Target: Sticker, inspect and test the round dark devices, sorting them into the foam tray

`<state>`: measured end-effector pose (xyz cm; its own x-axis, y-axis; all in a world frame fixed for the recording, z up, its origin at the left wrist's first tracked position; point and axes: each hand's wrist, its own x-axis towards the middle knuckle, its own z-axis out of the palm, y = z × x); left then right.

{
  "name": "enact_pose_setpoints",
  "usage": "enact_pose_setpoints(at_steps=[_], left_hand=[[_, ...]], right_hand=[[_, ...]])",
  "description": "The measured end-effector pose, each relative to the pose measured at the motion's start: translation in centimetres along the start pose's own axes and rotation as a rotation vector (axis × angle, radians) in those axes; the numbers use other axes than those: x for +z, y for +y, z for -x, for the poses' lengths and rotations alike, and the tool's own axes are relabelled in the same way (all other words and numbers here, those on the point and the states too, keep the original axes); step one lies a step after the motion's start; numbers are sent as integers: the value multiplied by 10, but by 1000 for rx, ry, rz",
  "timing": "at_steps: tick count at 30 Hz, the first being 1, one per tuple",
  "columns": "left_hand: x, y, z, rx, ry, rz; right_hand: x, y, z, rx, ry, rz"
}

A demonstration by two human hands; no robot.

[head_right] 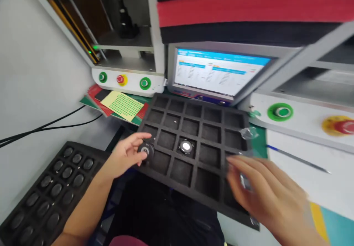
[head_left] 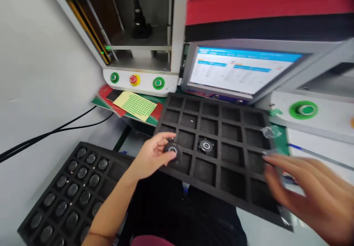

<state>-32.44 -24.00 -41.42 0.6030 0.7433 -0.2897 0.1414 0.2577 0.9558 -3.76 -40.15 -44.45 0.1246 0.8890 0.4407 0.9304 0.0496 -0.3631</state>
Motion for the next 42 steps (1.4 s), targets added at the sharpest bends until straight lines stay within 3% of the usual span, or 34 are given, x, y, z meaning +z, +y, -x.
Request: enact_pose_setpoints(at_steps=[2, 6, 9, 12, 17, 21, 24, 31, 35, 42], left_hand=[[-7, -7, 17, -70, -41, 68], [-29, -25, 38, -119, 48, 122], [-49, -32, 35, -95, 184, 116], [-68, -35, 9, 19, 324, 9], [-89, -47, -63, 171, 501, -116], [-89, -58, -100, 238, 488, -259], [-93, -60, -113, 251, 514, -365], [-107, -59, -136, 237, 707, -447], [-103, -56, -153, 293, 705, -415], [-102, -64, -171, 274, 727, -433]], right_hand=[[29, -27, -62, -141, -3, -18], [99, -64, -160, -249, -260, -38], [140, -74, -209, -324, -422, -9], [170, -83, -239, -372, -562, 64], [206, -100, -252, -417, -753, 222], [221, -100, -257, -428, -794, 324], [224, -94, -265, -439, -797, 365], [222, -83, -272, -472, -806, 408], [221, -83, -270, -489, -791, 433], [219, -84, -269, -532, -778, 447]])
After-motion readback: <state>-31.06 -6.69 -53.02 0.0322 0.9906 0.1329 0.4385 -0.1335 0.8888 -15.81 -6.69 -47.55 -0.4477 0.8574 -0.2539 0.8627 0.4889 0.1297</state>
